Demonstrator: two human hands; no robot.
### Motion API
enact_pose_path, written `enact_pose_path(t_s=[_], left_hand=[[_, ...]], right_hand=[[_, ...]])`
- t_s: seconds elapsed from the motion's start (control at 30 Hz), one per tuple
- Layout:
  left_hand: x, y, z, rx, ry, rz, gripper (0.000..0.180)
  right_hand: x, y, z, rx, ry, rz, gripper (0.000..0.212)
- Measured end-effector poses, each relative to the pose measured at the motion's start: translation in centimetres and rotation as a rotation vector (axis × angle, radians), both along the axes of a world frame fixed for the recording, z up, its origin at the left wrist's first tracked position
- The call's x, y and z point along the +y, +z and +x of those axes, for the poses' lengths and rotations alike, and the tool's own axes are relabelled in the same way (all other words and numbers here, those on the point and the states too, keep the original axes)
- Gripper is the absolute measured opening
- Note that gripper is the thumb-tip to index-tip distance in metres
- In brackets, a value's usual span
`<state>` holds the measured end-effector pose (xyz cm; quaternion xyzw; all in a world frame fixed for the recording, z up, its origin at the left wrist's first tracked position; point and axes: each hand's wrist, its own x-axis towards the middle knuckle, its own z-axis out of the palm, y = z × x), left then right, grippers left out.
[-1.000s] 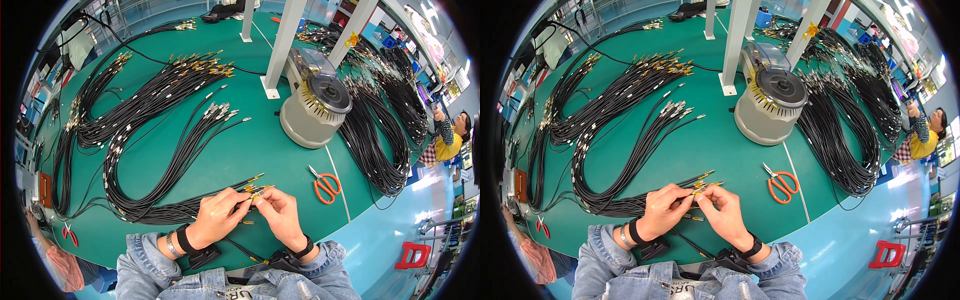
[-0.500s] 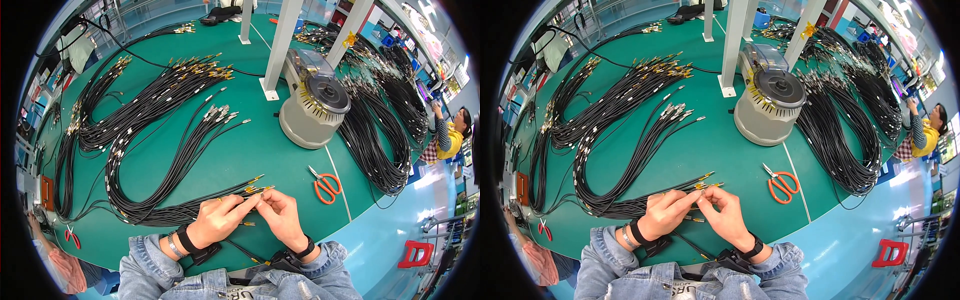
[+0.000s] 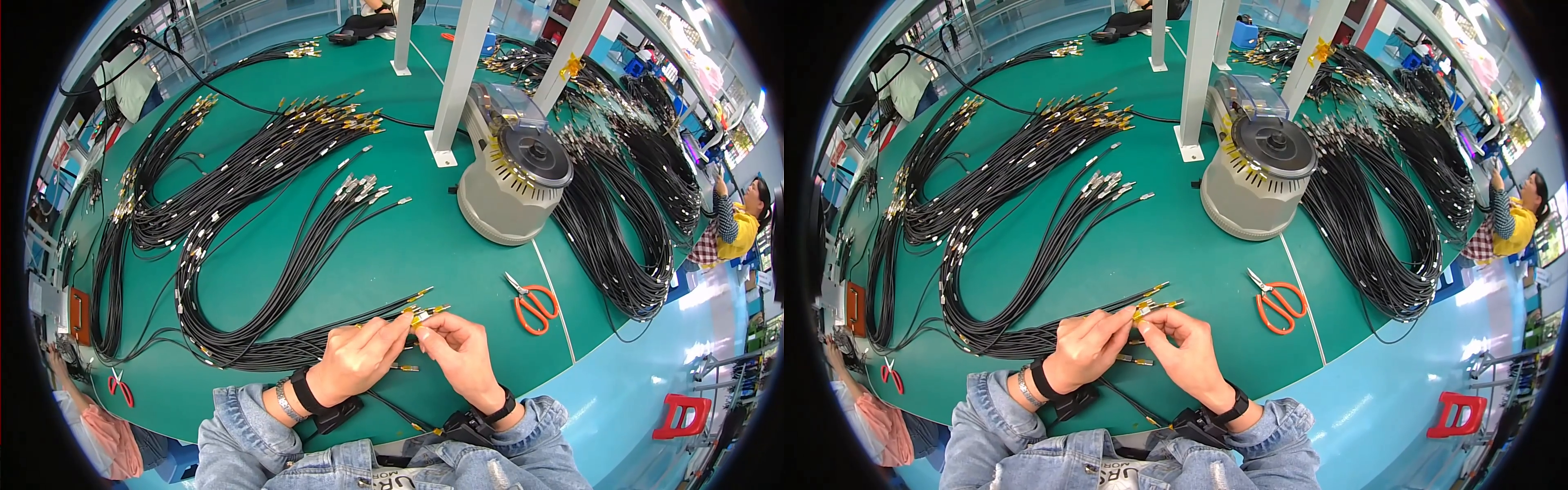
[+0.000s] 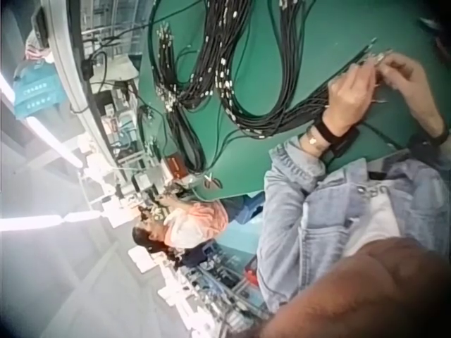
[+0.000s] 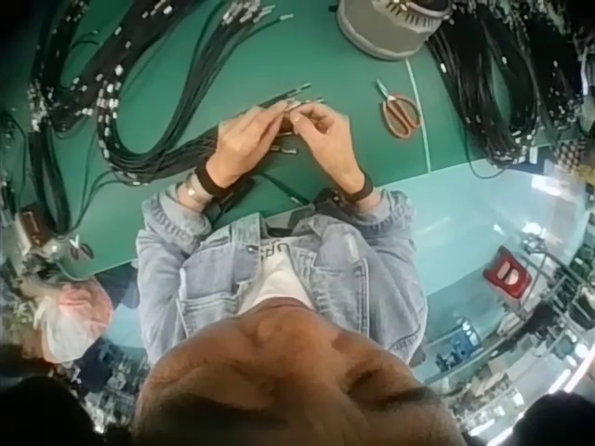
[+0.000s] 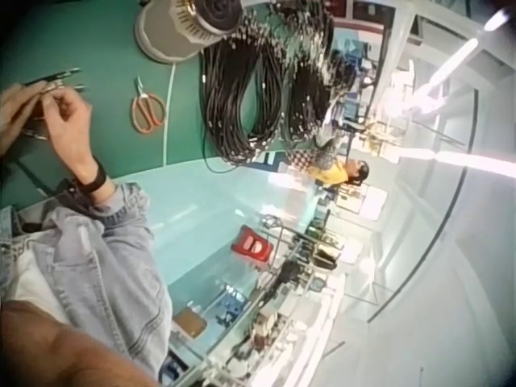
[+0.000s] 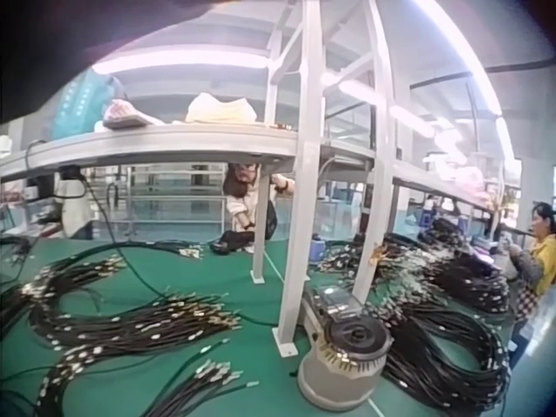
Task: The person selects a cable from a bundle on the table and picks up a yellow component from a dispenser. They then fit the yellow component onto the end of the cable by hand.
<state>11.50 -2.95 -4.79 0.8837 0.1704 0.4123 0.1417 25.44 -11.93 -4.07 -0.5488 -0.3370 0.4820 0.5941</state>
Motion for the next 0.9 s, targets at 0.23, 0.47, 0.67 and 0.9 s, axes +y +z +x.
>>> enact_pose_path(t_s=[0.23,0.47,0.67,0.9], left_hand=[[0.06,0.34,0.49,-0.046,0.020,-0.046,0.030],[0.09,0.25,0.36,-0.056,0.041,-0.059,0.026],[0.06,0.32,0.38,-0.062,0.038,-0.055,0.026],[-0.15,0.23,0.38,-0.107,0.035,-0.236,0.014]], right_hand=[[-0.14,-0.28,0.52,0.168,0.067,-0.039,0.018],[0.23,-0.47,0.26,0.197,0.098,0.057,0.017],[0.31,0.22,-0.33,0.181,0.028,0.079,0.013],[0.23,0.06,-0.28,0.167,-0.005,0.056,0.010]])
